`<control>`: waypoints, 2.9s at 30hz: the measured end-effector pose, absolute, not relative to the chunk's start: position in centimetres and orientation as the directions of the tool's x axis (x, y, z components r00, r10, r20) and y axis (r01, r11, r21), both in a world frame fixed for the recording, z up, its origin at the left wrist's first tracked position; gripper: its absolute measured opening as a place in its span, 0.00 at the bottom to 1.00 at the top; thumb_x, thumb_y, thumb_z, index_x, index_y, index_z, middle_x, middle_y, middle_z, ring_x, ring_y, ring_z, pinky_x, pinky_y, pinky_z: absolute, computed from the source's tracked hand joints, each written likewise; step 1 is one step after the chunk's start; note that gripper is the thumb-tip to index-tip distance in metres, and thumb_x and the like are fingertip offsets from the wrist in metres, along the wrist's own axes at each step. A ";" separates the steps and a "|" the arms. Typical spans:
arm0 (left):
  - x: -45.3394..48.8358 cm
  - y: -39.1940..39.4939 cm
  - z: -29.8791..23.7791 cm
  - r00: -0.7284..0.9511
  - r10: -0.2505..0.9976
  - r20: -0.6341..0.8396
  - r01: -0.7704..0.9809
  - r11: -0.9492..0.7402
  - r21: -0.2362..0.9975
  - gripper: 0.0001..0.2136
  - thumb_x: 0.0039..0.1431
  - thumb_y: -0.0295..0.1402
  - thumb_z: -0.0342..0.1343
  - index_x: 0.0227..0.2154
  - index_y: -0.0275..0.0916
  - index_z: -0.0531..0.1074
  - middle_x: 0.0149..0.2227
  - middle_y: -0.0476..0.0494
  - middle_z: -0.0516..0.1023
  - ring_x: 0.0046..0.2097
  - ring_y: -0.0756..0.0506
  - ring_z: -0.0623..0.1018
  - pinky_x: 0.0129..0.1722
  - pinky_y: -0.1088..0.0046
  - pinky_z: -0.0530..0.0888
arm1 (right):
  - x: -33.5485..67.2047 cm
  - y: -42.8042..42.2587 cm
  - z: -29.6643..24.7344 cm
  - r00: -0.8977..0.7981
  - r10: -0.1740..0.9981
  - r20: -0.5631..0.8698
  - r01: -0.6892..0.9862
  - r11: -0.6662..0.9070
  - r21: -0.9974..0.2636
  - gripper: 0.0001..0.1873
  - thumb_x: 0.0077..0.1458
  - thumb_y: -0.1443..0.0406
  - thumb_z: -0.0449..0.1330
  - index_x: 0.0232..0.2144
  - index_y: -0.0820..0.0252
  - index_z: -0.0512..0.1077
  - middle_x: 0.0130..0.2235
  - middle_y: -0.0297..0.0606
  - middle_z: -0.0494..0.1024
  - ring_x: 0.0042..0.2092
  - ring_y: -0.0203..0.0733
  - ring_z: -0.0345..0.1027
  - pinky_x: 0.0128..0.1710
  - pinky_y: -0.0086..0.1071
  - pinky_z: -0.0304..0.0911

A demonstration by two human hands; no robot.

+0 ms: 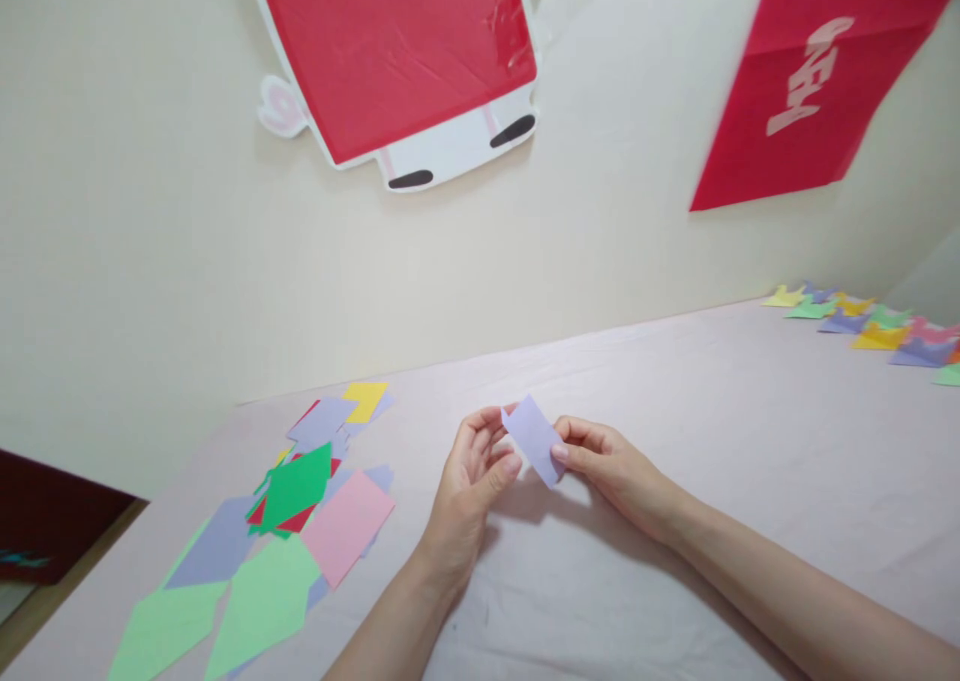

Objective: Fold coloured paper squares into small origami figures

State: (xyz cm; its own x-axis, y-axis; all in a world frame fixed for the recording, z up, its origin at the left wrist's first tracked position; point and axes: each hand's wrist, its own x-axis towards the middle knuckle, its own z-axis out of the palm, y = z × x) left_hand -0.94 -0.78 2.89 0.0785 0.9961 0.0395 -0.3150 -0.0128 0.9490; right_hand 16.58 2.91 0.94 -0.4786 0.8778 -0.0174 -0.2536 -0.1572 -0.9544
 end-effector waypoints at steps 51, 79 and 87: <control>-0.6 -0.8 1.5 0.107 0.985 -0.134 -0.406 0.166 0.899 0.45 0.44 0.30 0.71 0.63 0.42 0.52 0.47 0.41 0.78 0.44 0.45 0.78 0.44 0.71 0.73 | 16.4 1.9 1.3 -0.247 0.838 0.487 0.222 0.538 -0.813 0.07 0.59 0.70 0.58 0.32 0.55 0.76 0.34 0.35 0.72 0.41 0.41 0.65 0.43 0.35 0.60; -0.3 -1.0 0.5 0.010 0.996 -0.094 -0.394 0.090 0.915 0.32 0.50 0.30 0.68 0.57 0.44 0.62 0.39 0.49 0.77 0.41 0.50 0.75 0.45 0.75 0.69 | 15.8 1.6 1.3 -0.297 0.828 0.475 0.118 0.526 -0.843 0.07 0.59 0.70 0.58 0.34 0.56 0.76 0.34 0.37 0.72 0.37 0.39 0.68 0.35 0.30 0.64; -0.4 -0.9 0.2 -0.097 0.995 0.008 -0.247 -0.032 0.969 0.10 0.49 0.32 0.67 0.35 0.41 0.75 0.51 0.46 0.69 0.49 0.46 0.72 0.47 0.74 0.69 | 16.0 1.5 1.7 -0.342 0.792 0.506 0.100 0.566 -0.819 0.06 0.59 0.63 0.60 0.38 0.57 0.76 0.35 0.38 0.72 0.36 0.39 0.68 0.37 0.32 0.66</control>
State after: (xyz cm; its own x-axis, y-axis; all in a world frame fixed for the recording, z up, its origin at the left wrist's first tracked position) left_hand -0.41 -0.87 0.20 -0.0968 0.9953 0.0085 -0.2467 -0.0322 0.9686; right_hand 15.96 1.54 1.66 -0.3420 0.7920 0.5058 0.0996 0.5658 -0.8185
